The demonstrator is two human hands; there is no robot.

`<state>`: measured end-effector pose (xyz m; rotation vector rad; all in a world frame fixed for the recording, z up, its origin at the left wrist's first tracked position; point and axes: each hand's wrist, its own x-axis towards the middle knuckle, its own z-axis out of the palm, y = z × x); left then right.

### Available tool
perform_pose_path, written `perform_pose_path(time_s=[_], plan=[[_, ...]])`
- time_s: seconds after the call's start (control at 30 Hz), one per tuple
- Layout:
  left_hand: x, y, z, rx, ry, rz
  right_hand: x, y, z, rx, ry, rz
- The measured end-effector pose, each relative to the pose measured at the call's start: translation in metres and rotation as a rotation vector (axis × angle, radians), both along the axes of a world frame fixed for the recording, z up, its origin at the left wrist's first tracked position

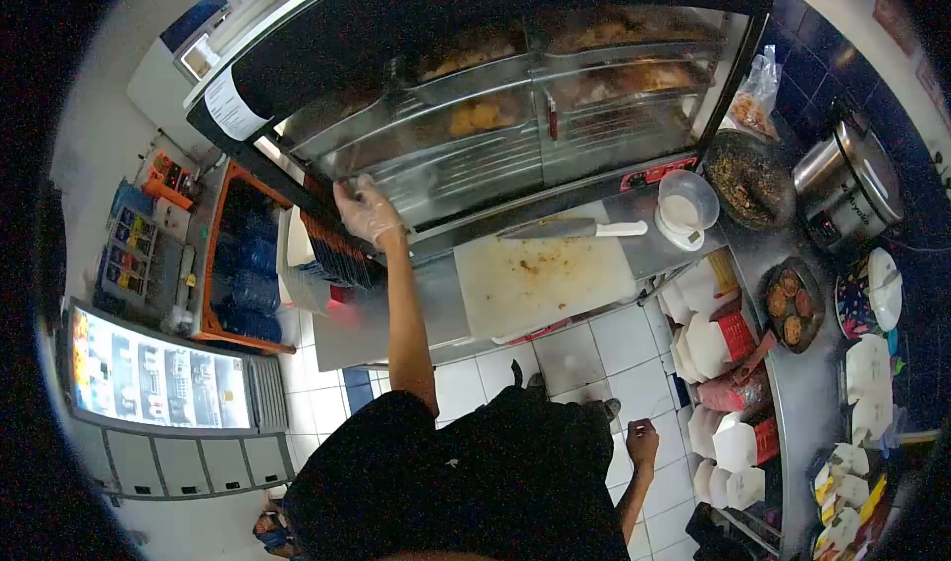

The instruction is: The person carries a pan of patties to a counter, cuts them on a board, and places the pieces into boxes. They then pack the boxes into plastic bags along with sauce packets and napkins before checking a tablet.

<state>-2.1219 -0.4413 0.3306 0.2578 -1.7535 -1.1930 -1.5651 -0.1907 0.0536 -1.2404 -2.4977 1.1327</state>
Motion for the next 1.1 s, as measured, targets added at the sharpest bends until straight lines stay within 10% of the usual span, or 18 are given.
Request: perform_pose_path(time_s=[0.23, 0.53, 1.1], plan=[[0.027, 0.074, 0.000, -0.113, 0.113, -0.330, -0.021, 0.006, 0.002, -0.061, -0.064, -0.016], [-0.085, 0.053, -0.008, -1.238, 0.375, -0.419, 0.024, -0.040, -0.016, -0.125, -0.018, -0.426], [-0.018, 0.136, -0.041, -1.055, 0.208, -0.677, 0.129, -0.187, -0.043, -0.449, -0.211, -0.872]])
